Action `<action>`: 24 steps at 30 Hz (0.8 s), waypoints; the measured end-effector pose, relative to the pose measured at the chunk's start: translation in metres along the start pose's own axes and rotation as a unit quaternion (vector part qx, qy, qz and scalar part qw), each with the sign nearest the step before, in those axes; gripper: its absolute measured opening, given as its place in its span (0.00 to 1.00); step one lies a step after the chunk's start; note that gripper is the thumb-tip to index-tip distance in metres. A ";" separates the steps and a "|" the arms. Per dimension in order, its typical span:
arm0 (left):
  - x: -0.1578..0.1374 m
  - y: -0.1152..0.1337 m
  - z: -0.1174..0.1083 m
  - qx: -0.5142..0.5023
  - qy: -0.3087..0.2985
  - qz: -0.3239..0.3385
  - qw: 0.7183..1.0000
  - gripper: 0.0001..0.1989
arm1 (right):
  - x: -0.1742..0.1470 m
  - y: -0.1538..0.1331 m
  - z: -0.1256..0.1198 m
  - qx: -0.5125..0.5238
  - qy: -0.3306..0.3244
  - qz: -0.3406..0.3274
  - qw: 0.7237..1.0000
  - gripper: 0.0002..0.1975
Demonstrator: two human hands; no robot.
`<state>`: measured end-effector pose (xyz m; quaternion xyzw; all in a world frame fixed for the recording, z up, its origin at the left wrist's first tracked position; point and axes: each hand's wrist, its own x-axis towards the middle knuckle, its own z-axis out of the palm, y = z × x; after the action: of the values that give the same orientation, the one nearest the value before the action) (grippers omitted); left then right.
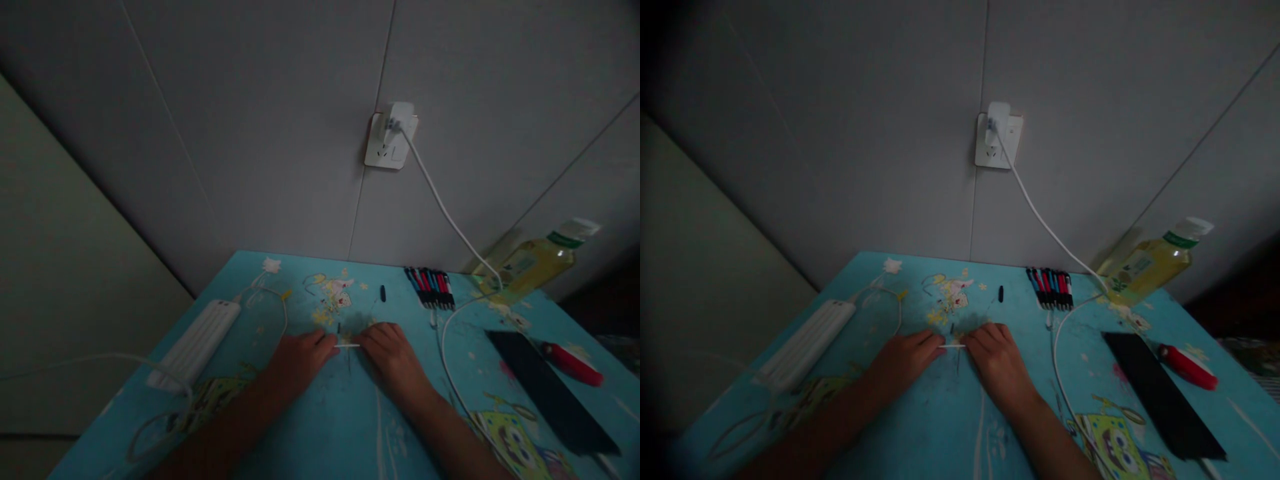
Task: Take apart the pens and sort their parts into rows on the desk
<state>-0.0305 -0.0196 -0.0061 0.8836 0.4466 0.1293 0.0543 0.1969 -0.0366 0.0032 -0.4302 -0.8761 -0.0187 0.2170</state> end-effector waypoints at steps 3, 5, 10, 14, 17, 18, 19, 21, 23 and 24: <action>0.000 0.002 0.001 -0.005 -0.002 0.007 1.000 0.11 | 0.003 -0.006 0.000 -0.009 -0.008 -0.024 1.000 0.08; -0.001 0.000 0.003 -0.026 0.005 0.006 1.000 0.12 | 0.004 -0.009 0.001 -0.015 -0.003 -0.027 1.000 0.09; -0.002 -0.003 0.009 -0.044 0.012 0.013 0.999 0.11 | 0.004 -0.010 0.006 0.019 -0.010 -0.020 1.000 0.08; -0.004 -0.002 0.010 -0.038 0.002 0.019 0.999 0.09 | 0.003 -0.010 0.008 0.056 -0.021 -0.013 0.998 0.09; -0.006 0.000 0.009 -0.055 0.012 0.021 0.998 0.09 | 0.002 -0.012 0.009 0.066 -0.022 -0.005 0.998 0.07; -0.006 0.001 0.008 -0.057 0.016 0.023 0.998 0.09 | 0.002 -0.013 0.008 0.067 -0.023 -0.003 0.998 0.06; -0.006 0.002 0.008 -0.056 0.021 0.026 0.998 0.09 | 0.002 -0.014 0.008 0.067 -0.023 -0.002 0.998 0.06; -0.006 0.004 0.006 -0.042 0.021 0.031 0.998 0.09 | 0.002 -0.015 0.009 0.067 -0.018 -0.001 0.998 0.06; -0.005 0.003 0.005 -0.020 0.008 0.032 0.999 0.10 | 0.004 -0.017 0.010 0.068 -0.015 0.000 0.998 0.07; -0.004 0.003 0.004 -0.009 0.001 0.027 1.000 0.10 | 0.005 -0.018 0.011 0.066 -0.013 0.002 0.998 0.07</action>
<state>-0.0296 -0.0242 -0.0102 0.8948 0.4215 0.1352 0.0581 0.1766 -0.0420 -0.0020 -0.4169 -0.8773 0.0447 0.2336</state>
